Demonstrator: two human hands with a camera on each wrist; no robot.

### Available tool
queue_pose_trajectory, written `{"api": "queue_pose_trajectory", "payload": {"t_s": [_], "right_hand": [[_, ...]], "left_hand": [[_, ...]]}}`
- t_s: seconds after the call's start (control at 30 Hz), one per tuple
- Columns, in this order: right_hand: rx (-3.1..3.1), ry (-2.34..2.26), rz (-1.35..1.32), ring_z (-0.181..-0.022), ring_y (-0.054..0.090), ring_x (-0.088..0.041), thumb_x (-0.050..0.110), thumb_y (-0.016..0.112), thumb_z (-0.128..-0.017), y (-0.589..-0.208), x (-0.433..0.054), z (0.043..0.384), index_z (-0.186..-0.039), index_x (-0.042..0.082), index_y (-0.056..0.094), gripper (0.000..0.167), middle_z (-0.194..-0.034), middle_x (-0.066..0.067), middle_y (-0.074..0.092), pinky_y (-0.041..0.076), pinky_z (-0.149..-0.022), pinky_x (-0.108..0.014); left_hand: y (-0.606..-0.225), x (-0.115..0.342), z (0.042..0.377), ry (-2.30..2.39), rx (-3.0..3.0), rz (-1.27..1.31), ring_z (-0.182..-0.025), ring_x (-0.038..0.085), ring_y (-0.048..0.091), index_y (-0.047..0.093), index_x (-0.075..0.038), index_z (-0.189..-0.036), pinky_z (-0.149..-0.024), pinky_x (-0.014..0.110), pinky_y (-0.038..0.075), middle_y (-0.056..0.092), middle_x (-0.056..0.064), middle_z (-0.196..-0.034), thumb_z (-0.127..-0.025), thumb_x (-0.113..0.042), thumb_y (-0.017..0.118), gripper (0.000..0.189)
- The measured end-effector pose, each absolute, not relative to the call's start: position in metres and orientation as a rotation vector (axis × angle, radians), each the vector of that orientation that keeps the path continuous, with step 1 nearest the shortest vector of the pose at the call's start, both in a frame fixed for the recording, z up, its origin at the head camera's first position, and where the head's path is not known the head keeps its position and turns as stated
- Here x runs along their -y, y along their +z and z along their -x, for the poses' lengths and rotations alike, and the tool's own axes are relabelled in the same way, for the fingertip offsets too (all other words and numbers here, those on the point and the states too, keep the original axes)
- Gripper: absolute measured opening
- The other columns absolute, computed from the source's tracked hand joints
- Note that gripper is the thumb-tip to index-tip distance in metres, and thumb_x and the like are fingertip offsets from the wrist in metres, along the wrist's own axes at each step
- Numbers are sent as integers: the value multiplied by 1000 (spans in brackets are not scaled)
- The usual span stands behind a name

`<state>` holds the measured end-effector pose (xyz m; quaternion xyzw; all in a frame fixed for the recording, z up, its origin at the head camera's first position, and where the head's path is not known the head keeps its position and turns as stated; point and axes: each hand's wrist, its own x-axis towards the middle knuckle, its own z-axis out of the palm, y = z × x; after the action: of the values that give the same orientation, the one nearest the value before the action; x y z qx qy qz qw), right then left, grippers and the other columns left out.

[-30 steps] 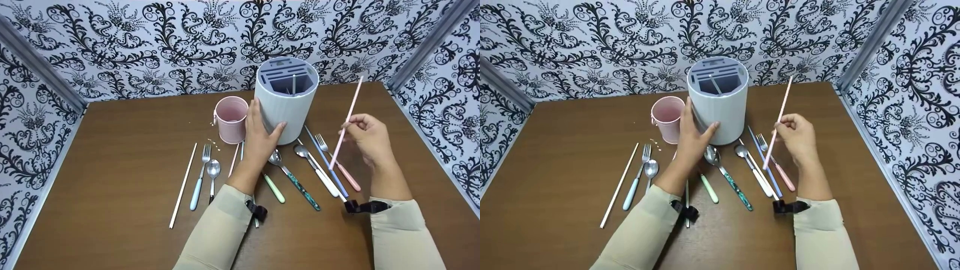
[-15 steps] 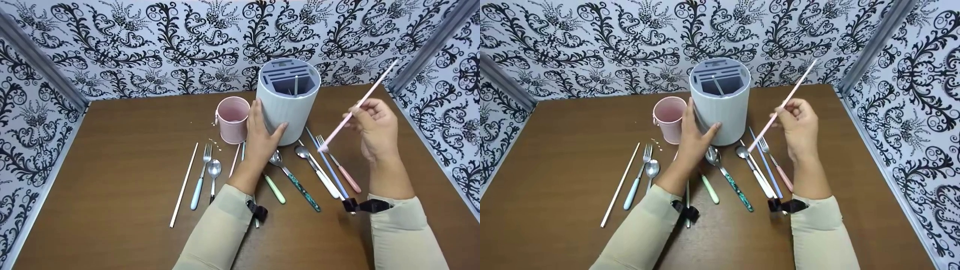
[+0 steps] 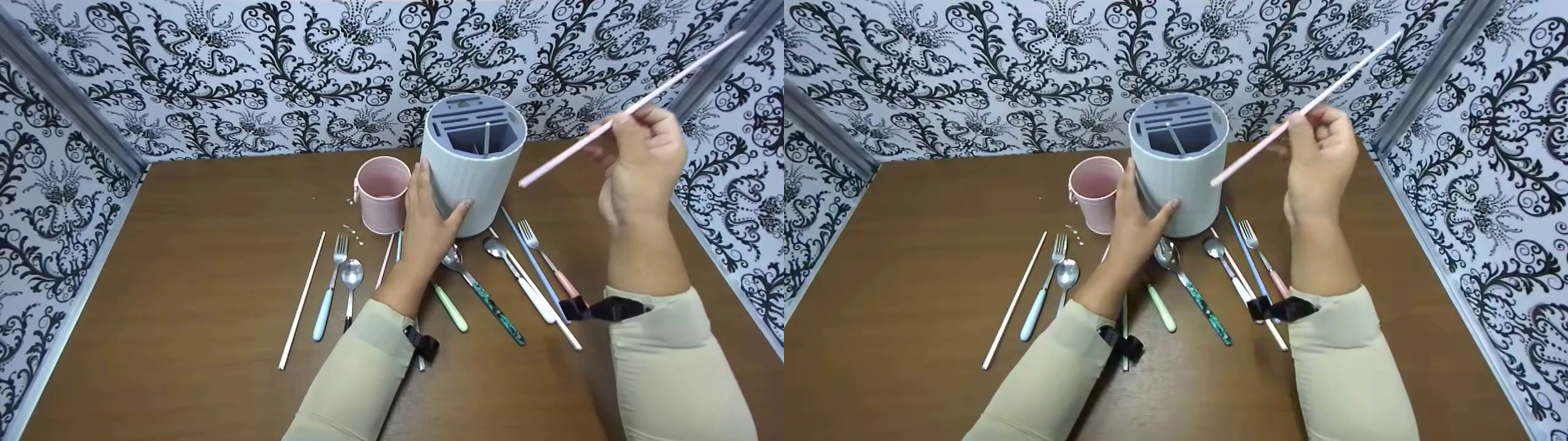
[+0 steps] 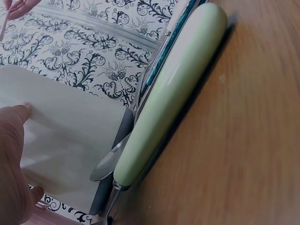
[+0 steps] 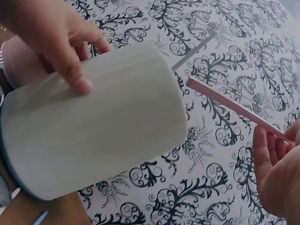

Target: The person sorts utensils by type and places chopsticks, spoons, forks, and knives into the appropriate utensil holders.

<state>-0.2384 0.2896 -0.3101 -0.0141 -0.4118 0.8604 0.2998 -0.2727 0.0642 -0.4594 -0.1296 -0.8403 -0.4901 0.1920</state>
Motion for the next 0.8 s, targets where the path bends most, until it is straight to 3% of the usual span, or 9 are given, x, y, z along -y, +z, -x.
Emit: {"api": "queue_pose_trajectory", "payload": {"t_s": [0.27, 0.5, 0.8], "right_hand": [[1000, 2229, 99, -75, 70, -30, -11, 71, -89, -293, -280, 251, -110, -6, 56, 26, -95, -17, 63, 62, -57, -35], [1044, 2183, 55, -83, 68, -29, -11, 71, -90, -294, -270, 261, -111, -6, 54, 27, -97, -17, 62, 64, -65, -35], [1121, 2122, 32, -82, 68, -28, -11, 69, -91, -301, -260, 276, -107, -6, 57, 21, -96, -16, 60, 64, -65, -33]], "left_hand": [[-459, -65, 274, -1370, 2353, 370, -158, 34, 26, 19, -8, -165, -131, 43, 24, 28, 19, -169, -93, -39, 78, 98], [-460, -65, 274, -1357, 2353, 375, -158, 35, 26, 19, -7, -165, -131, 44, 24, 28, 19, -169, -93, -40, 77, 98], [-460, -65, 273, -1359, 2345, 368, -158, 36, 27, 20, -7, -165, -130, 45, 24, 29, 20, -168, -93, -38, 78, 97]]}}
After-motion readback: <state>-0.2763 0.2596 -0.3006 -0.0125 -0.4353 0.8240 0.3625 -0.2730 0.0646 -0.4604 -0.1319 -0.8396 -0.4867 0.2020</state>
